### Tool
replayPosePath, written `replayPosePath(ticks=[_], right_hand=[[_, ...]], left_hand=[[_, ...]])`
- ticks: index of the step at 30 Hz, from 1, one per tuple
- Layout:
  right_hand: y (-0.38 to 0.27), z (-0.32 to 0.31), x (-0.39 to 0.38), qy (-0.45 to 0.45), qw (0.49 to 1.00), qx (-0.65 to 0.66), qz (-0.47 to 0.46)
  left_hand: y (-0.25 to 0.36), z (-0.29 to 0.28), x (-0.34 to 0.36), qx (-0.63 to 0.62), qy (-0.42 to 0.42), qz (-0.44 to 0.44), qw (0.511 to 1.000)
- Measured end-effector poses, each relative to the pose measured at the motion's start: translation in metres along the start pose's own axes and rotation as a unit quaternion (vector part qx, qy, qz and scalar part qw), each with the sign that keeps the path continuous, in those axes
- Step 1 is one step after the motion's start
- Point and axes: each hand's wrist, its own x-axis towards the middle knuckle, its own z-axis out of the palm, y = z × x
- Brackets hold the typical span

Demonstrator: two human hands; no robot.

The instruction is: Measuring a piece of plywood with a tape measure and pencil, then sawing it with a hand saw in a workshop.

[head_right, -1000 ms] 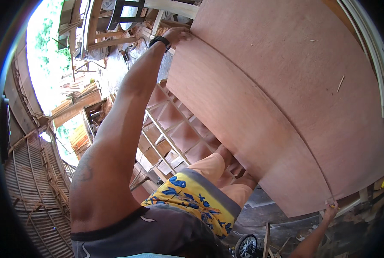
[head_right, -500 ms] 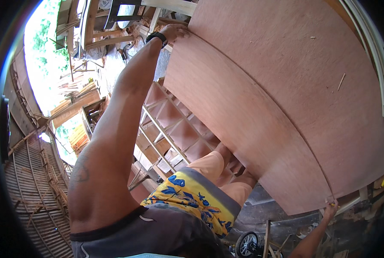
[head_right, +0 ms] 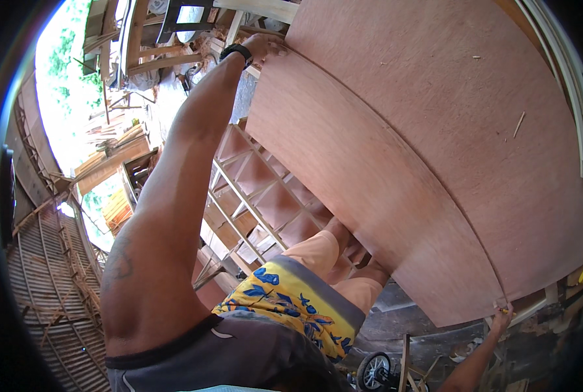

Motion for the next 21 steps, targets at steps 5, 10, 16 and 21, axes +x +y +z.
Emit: replayPosePath(ticks=[5,10,16,21], right_hand=[[-0.004,0.012,0.018,-0.009,1.000,0.027,-0.007],[-0.017,0.007,-0.006,-0.031,0.996,0.063,0.047],[-0.043,0.056,0.014,-0.017,0.992,0.123,0.011],[-0.011,0.012,0.008,0.003,0.999,0.054,-0.002]], left_hand=[[-0.013,-0.039,-0.004,0.115,0.002,0.094,0.989],[0.012,-0.007,-0.016,0.071,0.015,0.013,0.997],[-0.022,-0.095,-0.013,0.158,-0.001,0.191,0.969],[0.006,0.056,-0.060,0.130,0.423,0.147,0.885]])
